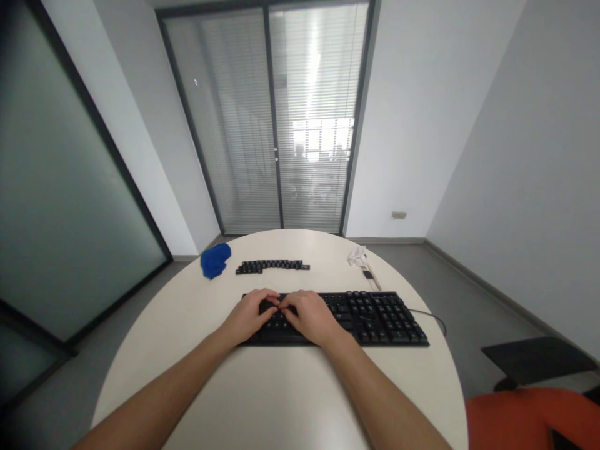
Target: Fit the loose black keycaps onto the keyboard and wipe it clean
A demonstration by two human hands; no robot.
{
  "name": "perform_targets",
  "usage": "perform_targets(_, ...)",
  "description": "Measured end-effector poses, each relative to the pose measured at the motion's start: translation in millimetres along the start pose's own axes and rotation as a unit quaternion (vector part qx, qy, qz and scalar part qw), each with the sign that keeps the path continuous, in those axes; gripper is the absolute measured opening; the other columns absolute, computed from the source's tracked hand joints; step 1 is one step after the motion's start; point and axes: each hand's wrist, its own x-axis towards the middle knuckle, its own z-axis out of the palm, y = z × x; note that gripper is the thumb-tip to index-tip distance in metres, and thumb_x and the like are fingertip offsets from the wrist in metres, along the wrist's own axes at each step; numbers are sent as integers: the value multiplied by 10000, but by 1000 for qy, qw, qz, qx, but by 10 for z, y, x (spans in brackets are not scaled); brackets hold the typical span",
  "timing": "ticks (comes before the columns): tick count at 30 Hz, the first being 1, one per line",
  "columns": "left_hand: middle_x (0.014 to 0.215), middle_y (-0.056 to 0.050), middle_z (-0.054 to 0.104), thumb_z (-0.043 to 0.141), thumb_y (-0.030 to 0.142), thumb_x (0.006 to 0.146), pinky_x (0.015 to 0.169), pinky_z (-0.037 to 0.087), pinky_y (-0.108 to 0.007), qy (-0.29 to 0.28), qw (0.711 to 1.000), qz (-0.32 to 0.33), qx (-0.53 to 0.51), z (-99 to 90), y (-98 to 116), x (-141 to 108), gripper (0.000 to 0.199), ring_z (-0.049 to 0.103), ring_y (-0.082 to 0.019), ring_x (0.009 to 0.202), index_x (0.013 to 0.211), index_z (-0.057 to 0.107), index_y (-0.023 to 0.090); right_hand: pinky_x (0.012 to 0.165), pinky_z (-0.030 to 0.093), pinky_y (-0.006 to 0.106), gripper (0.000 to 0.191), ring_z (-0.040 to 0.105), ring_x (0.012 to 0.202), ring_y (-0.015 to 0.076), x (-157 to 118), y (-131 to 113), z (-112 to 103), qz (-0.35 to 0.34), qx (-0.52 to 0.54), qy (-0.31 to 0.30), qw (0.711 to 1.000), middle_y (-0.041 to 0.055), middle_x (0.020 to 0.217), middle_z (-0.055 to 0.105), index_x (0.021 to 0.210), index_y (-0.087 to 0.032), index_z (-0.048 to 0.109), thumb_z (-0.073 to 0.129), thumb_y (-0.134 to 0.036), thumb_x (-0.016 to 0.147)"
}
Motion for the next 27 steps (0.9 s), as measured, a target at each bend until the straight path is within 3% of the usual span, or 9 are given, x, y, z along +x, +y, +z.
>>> perform_targets(6, 1024, -9, 730, 663, 156, 867, 950, 465, -368, -11, 1000, 9, 26, -23, 21, -8, 140, 629, -222, 1025, 970, 712, 237, 879, 482, 333, 177, 668, 938, 207, -12, -16, -29, 16, 9, -6, 1000, 30, 965, 743, 961, -229, 726, 605, -145, 863)
perform_targets(12, 979, -6, 734, 629, 212, 917, 931, 470, -374, -14, 999, 11, 26, -40, 42, -6, 103, 628, -220, 985, 932, 726, 243, 933, 487, 345, 238, 670, 979, 209, -20, 4, -82, -25, 8, -26, 999, 31, 1031, 749, 1024, -238, 738, 594, -142, 861)
perform_targets(17, 1103, -42, 713, 655, 228, 899, 1081, 403, -451, 42, 996, 27, 68, 25, -20, 5, 91, 534, -270, 1187, 969, 713, 224, 960, 493, 335, 240, 668, 1026, 204, -20, 32, -124, -60, 10, -38, 997, 23, 1087, 750, 1055, -236, 754, 574, -175, 907)
perform_targets(21, 1322, -102, 624, 667, 323, 887, 1148, 343, -509, 49, 992, -23, 115, 100, -101, 1, 314, 427, -326, 1343, 1168, 658, 182, 961, 503, 323, 262, 670, 1059, 206, -24, 45, -184, -67, 3, -63, 996, 37, 1144, 737, 1111, -231, 759, 564, -225, 936)
perform_targets(27, 1268, -128, 652, 612, 423, 910, 1109, 389, -463, 16, 985, -83, 151, 96, -64, 12, 439, 534, -325, 1248, 1246, 632, 142, 950, 512, 320, 291, 676, 1076, 212, -51, 100, -240, -71, -21, -90, 993, 38, 1196, 722, 1169, -251, 750, 572, -263, 938)
